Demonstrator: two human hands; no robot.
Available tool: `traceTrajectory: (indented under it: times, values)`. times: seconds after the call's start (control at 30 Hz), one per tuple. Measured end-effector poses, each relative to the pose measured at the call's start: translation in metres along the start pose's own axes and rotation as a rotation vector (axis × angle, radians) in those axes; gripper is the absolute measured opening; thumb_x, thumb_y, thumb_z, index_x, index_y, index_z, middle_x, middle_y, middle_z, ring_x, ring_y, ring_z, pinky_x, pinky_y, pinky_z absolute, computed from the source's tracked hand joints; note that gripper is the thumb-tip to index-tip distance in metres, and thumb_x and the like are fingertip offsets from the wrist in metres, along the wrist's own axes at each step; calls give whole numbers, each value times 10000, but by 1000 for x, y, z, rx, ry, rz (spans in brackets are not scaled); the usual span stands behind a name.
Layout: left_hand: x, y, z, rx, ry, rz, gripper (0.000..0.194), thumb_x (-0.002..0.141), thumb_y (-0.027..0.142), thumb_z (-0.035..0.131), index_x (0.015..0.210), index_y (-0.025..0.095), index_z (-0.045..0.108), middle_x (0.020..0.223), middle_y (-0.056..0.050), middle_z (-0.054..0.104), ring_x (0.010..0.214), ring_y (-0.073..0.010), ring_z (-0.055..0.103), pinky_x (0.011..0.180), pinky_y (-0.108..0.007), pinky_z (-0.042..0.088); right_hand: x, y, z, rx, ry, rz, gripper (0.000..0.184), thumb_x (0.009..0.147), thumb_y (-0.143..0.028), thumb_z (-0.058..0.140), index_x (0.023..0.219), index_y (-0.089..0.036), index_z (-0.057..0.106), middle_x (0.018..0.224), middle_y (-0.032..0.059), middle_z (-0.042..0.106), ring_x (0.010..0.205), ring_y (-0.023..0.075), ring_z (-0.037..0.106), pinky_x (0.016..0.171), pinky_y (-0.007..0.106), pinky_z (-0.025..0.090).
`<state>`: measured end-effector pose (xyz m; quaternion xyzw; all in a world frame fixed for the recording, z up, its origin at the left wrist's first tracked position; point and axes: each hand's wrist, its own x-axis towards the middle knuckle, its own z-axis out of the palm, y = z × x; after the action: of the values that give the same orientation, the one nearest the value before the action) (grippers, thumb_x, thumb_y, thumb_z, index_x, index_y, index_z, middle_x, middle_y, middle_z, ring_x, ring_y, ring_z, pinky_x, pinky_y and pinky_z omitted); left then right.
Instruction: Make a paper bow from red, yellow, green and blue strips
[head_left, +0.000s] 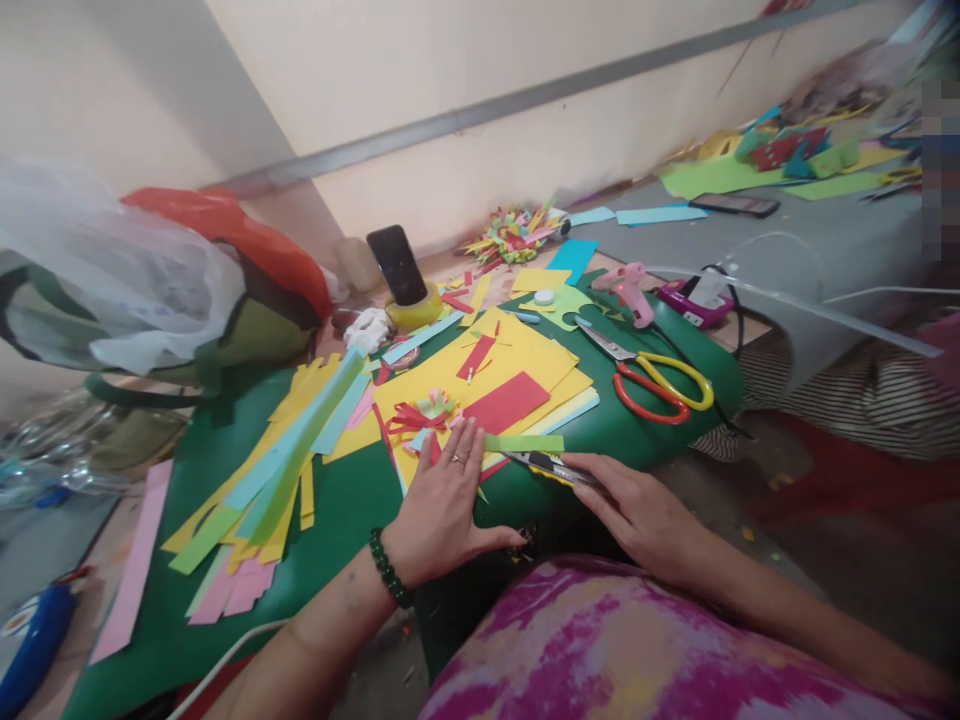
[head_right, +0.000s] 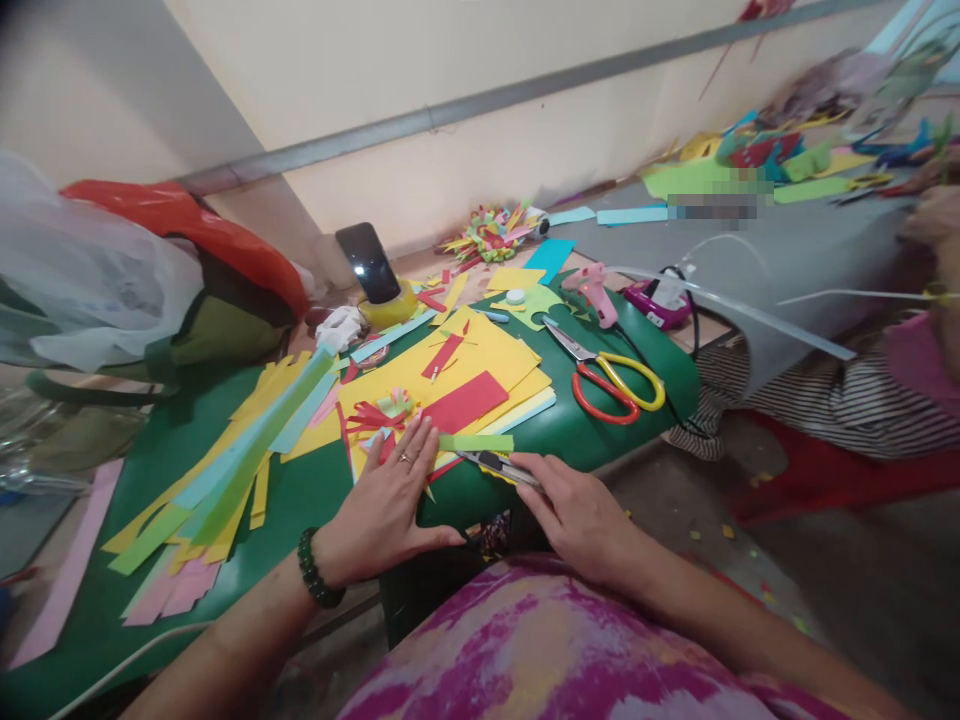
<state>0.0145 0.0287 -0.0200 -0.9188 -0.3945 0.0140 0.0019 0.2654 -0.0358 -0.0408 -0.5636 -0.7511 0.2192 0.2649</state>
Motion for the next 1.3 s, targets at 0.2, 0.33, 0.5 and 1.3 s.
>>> traceTrajectory:
  times: [0.2, 0.33, 0.5, 1.3]
  values:
    - [3, 1, -6, -28, -19, 37, 999, 811, 820, 244, 1504, 105, 309, 1514, -214, 395, 1424, -347, 319, 1151, -578, 169, 1, 7, -3, 28, 29, -8, 322, 975, -293, 386, 1223, -206, 571, 1160, 111, 696, 1023, 231, 687, 878, 393, 569]
    - [12, 4, -13, 31, 16, -14, 563, 998, 481, 263, 1386, 144, 494, 1401, -162, 553, 1300, -298, 491, 1122, -544, 260, 0, 10, -8, 53, 27, -14, 326, 973, -302, 389, 1218, -197, 577, 1173, 115, 692, 1055, 232, 678, 891, 389, 566]
    - [28, 8, -28, 100, -17, -23, 286, 970, 246, 415, 1031, 145, 675, 1084, -130, 696, 1015, -273, 629, 931, -447, 452, -1, 13, -15, 74, 32, 16, 334, 966, -326, 396, 1211, -205, 589, 1184, 110, 692, 1063, 233, 677, 902, 380, 565]
    - [46, -12, -52, -1166, 49, -385, 212, 771, 356, 666, 687, 175, 595, 624, -7, 644, 600, -147, 612, 577, -245, 435, 91, 35, -12, -356, 430, 128, 373, 922, -308, 468, 1166, -88, 644, 1086, 211, 660, 1028, 353, 596, 861, 478, 504]
